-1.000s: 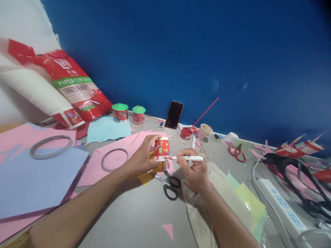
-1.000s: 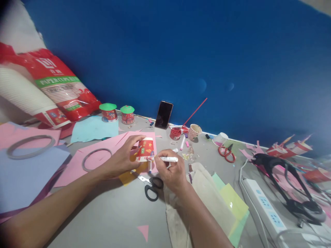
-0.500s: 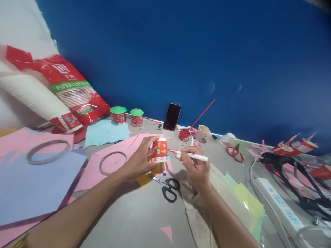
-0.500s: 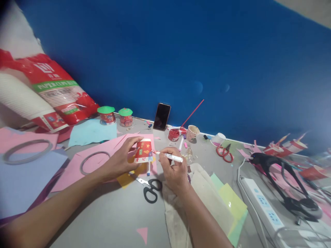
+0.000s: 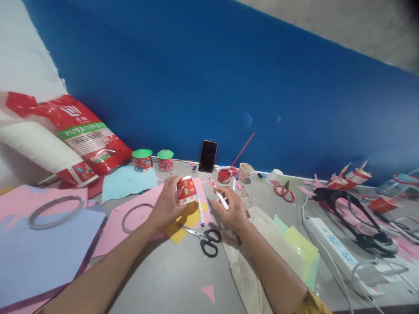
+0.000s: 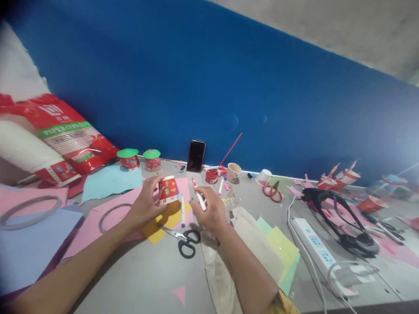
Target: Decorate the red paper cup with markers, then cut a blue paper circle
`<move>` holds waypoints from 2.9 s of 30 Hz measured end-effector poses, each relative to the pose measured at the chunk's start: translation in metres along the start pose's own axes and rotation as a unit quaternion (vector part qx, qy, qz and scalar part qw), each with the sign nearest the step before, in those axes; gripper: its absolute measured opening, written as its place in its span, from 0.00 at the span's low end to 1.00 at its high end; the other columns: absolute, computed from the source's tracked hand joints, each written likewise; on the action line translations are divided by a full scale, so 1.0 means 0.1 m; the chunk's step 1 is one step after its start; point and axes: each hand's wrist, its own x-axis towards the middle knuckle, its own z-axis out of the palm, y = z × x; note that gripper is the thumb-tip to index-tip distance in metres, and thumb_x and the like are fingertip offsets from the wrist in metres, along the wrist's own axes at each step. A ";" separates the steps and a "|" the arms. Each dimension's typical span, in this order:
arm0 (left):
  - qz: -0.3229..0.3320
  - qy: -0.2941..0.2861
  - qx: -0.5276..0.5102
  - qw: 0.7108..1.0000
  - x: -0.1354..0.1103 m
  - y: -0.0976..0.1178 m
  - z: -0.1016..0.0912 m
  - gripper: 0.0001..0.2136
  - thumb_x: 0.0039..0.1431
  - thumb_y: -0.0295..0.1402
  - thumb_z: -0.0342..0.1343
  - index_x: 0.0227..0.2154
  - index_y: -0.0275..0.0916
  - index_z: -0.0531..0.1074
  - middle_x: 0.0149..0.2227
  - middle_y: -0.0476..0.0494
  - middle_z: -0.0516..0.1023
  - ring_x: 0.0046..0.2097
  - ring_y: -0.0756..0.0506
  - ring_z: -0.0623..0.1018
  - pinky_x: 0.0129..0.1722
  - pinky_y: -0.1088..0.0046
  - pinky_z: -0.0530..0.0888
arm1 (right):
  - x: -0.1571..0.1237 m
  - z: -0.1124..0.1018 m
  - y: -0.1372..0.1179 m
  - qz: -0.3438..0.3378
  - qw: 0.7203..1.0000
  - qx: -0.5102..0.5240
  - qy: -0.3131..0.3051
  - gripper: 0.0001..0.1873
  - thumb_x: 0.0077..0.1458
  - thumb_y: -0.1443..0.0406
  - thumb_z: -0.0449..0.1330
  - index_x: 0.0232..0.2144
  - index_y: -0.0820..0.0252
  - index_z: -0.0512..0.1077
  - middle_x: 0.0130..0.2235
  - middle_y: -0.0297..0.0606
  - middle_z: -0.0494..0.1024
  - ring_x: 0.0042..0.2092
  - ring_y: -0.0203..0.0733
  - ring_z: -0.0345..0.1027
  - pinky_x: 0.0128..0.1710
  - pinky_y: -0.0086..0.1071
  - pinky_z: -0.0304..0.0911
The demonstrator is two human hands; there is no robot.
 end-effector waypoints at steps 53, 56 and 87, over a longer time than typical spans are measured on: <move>-0.042 0.027 -0.040 0.998 -0.02 0.03 -0.02 0.38 0.55 0.29 0.64 0.69 0.50 0.60 0.71 0.34 0.64 0.74 0.27 0.68 0.73 0.35 0.68 | 0.04 0.05 0.20 0.081 0.994 0.067 0.015 0.12 0.64 0.59 0.63 0.47 0.55 0.83 0.46 0.44 0.88 0.48 0.51 0.82 0.52 0.44 0.76; -0.046 0.025 -0.043 0.998 -0.02 0.03 -0.02 0.39 0.54 0.29 0.65 0.69 0.50 0.60 0.72 0.36 0.64 0.75 0.28 0.67 0.74 0.38 0.68 | 0.06 0.04 0.18 0.115 0.988 0.096 0.029 0.13 0.64 0.58 0.63 0.45 0.57 0.83 0.44 0.43 0.89 0.45 0.49 0.82 0.50 0.42 0.77; 0.067 -0.027 0.018 0.997 -0.09 0.10 -0.02 0.42 0.50 0.23 0.59 0.70 0.45 0.58 0.70 0.34 0.65 0.73 0.29 0.67 0.72 0.38 0.70 | -0.02 -0.10 -0.29 0.146 0.955 0.253 0.062 0.10 0.65 0.57 0.69 0.34 0.56 0.83 0.28 0.34 0.81 0.26 0.36 0.69 0.27 0.29 0.64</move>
